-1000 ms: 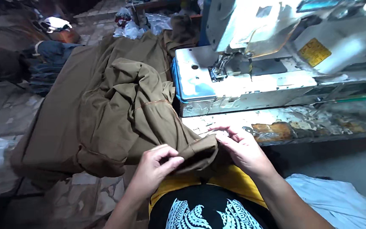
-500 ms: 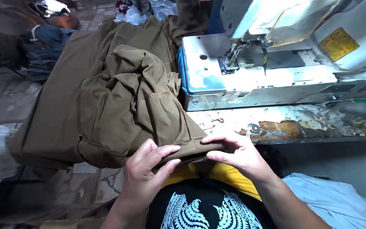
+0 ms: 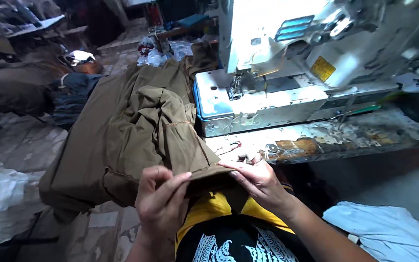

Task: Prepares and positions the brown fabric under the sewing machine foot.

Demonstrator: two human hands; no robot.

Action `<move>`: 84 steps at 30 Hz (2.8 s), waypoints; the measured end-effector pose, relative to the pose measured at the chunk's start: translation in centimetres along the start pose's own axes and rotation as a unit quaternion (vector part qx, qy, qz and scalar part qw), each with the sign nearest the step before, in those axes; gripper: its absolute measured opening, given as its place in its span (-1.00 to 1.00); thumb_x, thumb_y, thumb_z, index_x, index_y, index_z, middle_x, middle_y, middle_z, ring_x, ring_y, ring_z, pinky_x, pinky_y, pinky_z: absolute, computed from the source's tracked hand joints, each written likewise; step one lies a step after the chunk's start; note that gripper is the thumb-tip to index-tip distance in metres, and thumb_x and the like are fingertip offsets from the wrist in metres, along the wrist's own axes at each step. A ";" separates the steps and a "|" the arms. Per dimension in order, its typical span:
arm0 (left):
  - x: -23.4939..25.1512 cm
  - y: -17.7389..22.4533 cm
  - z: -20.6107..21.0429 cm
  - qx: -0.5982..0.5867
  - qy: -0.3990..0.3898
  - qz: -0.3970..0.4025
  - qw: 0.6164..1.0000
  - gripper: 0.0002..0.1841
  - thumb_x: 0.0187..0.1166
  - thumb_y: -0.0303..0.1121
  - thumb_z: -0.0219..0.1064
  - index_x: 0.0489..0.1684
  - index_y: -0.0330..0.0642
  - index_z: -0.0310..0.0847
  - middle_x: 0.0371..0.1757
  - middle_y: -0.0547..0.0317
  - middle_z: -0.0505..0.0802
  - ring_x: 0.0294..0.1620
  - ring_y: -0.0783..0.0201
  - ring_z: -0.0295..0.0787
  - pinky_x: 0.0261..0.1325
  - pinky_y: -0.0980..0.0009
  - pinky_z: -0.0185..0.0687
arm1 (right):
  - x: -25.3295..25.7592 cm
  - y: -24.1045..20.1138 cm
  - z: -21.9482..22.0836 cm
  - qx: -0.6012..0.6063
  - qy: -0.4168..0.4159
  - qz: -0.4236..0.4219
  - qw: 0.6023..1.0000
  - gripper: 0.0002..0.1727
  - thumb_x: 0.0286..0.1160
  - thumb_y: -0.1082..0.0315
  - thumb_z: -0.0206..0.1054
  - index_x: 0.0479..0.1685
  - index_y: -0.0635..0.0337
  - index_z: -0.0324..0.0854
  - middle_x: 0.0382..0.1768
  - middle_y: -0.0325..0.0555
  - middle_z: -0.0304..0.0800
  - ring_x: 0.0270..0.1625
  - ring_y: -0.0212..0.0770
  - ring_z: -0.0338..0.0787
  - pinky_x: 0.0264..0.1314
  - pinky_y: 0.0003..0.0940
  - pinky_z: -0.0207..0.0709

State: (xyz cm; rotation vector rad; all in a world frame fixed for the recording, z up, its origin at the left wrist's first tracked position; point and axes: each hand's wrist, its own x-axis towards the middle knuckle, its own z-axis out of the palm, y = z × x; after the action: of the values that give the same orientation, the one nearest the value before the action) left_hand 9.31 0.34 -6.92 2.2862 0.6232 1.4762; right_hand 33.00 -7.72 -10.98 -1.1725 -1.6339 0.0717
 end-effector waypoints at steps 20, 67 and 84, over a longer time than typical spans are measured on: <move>22.0 -8.3 15.6 0.153 -0.297 0.052 0.941 -0.74 0.48 -0.48 0.38 -0.09 -0.61 0.71 -0.02 -0.47 0.83 0.13 -0.28 0.78 0.25 -0.11 0.56 | 6.9 5.7 -1.6 0.338 0.102 0.288 0.890 -0.64 0.65 0.51 0.06 -0.54 0.22 0.67 -0.57 -0.41 0.74 -0.46 -0.59 0.76 -0.31 -0.62 0.71; 17.9 -4.5 8.4 -0.168 -0.281 0.086 0.941 -0.93 0.52 -0.31 0.41 -0.28 -0.05 0.76 0.01 0.34 0.85 0.28 0.36 0.70 0.41 0.36 0.60 | 8.7 5.5 -5.9 -0.016 0.046 0.051 0.997 -0.61 0.54 0.53 0.13 0.22 0.21 0.80 -0.01 -0.16 0.91 -0.11 -0.54 0.80 0.04 -0.59 0.68; 20.6 -5.6 6.0 0.122 -0.008 0.232 0.965 -0.92 0.39 -0.46 0.43 -0.33 -0.30 0.75 -0.14 -0.01 0.82 0.15 0.11 0.64 0.34 0.28 0.38 | 10.2 5.5 -5.0 0.026 0.041 0.187 0.981 -0.82 0.50 0.34 0.44 -0.10 0.23 0.86 -0.24 -0.18 0.83 -0.53 -0.64 0.62 -0.48 -0.76 0.54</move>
State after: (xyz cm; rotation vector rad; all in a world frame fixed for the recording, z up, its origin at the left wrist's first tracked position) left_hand 21.33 15.84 3.55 2.7727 0.2835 1.6533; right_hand 40.96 -0.09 -4.77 -1.4117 -1.3153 0.3000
